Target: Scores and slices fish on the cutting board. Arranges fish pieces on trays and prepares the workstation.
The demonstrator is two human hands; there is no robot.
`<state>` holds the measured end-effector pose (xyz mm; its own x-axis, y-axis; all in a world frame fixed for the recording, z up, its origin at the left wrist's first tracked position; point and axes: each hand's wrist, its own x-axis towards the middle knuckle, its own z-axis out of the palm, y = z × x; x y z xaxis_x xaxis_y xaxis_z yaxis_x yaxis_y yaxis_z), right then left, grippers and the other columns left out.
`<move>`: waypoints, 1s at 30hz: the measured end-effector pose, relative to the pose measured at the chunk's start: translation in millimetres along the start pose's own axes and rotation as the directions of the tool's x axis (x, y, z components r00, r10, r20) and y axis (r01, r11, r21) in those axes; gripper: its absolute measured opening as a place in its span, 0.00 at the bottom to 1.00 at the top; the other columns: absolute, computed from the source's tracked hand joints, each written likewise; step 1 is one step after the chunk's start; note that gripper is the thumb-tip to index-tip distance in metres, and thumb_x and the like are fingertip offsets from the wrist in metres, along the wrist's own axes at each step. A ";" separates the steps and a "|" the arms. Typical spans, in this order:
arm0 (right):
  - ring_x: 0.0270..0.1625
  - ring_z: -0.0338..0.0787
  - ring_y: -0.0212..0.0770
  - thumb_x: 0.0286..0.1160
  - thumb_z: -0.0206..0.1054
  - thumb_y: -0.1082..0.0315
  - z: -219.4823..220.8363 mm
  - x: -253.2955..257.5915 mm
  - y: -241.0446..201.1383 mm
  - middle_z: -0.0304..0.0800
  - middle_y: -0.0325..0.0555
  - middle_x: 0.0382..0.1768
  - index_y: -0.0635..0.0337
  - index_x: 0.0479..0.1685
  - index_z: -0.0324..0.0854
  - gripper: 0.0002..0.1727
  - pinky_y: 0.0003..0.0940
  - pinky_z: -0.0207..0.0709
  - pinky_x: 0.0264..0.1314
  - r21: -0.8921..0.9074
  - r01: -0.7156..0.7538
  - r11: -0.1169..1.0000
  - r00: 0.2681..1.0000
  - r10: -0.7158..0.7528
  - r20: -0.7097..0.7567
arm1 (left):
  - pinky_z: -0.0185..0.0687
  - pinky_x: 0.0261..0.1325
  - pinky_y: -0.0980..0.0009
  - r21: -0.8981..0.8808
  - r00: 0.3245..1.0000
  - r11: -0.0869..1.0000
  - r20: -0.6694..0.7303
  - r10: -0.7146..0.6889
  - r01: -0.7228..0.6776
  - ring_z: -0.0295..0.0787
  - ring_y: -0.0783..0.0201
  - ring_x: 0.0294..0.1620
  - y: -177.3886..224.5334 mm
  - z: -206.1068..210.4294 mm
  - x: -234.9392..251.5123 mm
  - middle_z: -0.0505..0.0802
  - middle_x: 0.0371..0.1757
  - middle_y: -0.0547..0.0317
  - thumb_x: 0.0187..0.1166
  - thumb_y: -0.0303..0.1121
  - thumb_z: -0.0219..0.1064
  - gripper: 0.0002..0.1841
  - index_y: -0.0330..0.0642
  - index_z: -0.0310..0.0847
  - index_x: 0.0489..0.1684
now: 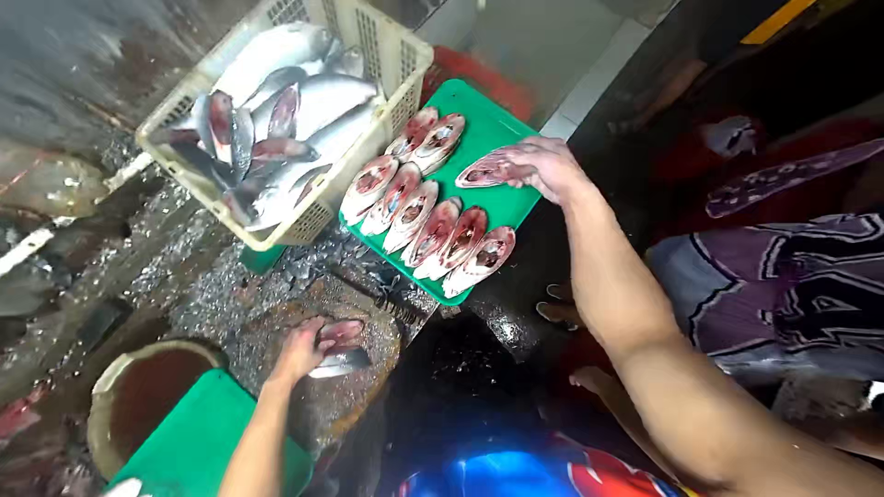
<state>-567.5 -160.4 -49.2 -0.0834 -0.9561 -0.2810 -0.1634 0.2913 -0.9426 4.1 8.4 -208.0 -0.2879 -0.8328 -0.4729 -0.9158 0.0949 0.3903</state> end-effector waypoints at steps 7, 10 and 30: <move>0.59 0.91 0.60 0.55 0.88 0.50 52.2 106.7 17.2 0.86 0.64 0.64 0.60 0.82 0.65 0.52 0.60 0.87 0.60 -0.454 -0.051 0.890 0.992 -0.009 -0.130 | 0.91 0.57 0.57 -0.618 0.879 0.785 -0.345 -0.330 0.052 0.93 0.62 0.49 33.4 -11.4 -26.7 0.94 0.50 0.51 0.70 0.29 0.72 0.20 0.36 0.83 0.62; 0.71 0.83 0.64 0.52 0.89 0.46 47.3 72.6 24.4 0.68 0.68 0.81 0.56 0.90 0.57 0.62 0.59 0.83 0.70 -0.516 0.071 0.854 0.951 -0.214 -0.223 | 0.91 0.47 0.73 -0.735 0.784 0.657 -0.504 -0.364 -0.168 0.92 0.74 0.42 95.8 -35.9 -48.6 0.94 0.45 0.64 0.70 0.28 0.68 0.17 0.36 0.81 0.57; 0.64 0.88 0.62 0.82 0.62 0.40 37.7 100.3 25.2 0.70 0.64 0.80 0.47 0.84 0.73 0.35 0.59 0.86 0.61 -0.672 0.147 0.726 0.947 -0.299 -0.117 | 0.88 0.54 0.41 0.031 0.830 0.999 -0.558 -0.018 0.042 0.91 0.43 0.58 378.8 -125.5 250.0 0.91 0.62 0.48 0.77 0.35 0.68 0.11 0.47 0.91 0.53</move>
<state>-542.9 -250.2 -107.9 -0.1447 -0.9888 0.0372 -0.7911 0.0931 -0.6046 -379.6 -232.2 -79.3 -0.0661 -0.9970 0.0415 -0.9354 0.0763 0.3451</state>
